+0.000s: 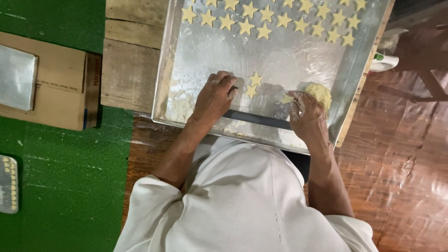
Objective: Cutting star-shaped pieces from dough using a cookie cutter and a metal scraper on a baking tray.
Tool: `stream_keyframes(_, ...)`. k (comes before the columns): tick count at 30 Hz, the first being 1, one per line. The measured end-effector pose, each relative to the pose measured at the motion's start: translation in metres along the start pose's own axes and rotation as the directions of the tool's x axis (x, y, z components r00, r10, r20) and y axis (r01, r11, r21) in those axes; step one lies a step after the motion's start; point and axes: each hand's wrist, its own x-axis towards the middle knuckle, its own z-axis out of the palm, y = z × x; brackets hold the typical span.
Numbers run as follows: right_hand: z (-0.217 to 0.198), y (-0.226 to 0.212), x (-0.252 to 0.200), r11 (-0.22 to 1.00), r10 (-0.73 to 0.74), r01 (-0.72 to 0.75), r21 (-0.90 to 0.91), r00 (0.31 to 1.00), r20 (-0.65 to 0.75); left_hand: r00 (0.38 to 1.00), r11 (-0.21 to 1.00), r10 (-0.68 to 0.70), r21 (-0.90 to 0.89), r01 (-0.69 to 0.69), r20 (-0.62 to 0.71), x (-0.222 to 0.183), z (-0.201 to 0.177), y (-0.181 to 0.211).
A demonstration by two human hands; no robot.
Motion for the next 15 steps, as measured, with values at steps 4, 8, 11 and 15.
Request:
stream_keyframes(4,0.021,0.01,-0.003,0.977,-0.061,0.048,-0.207,0.996,-0.058,0.999,0.996,0.038,0.085,-0.037,-0.013,0.007,-0.002,0.011)
stream_keyframes(8,0.024,-0.009,0.013,0.955,0.029,-0.043,-0.295,0.998,-0.049,0.997,0.986,0.082,0.146,-0.079,-0.015,0.02,0.006,0.01)
stream_keyframes(11,0.045,0.0,0.026,0.975,-0.013,0.004,-0.224,0.999,-0.038,0.994,0.974,0.102,0.199,-0.106,0.03,0.036,0.015,0.009)
stream_keyframes(15,0.054,-0.007,0.044,0.99,-0.105,0.103,-0.099,0.994,-0.009,0.99,0.967,0.125,0.216,-0.137,0.069,0.052,0.033,0.002)
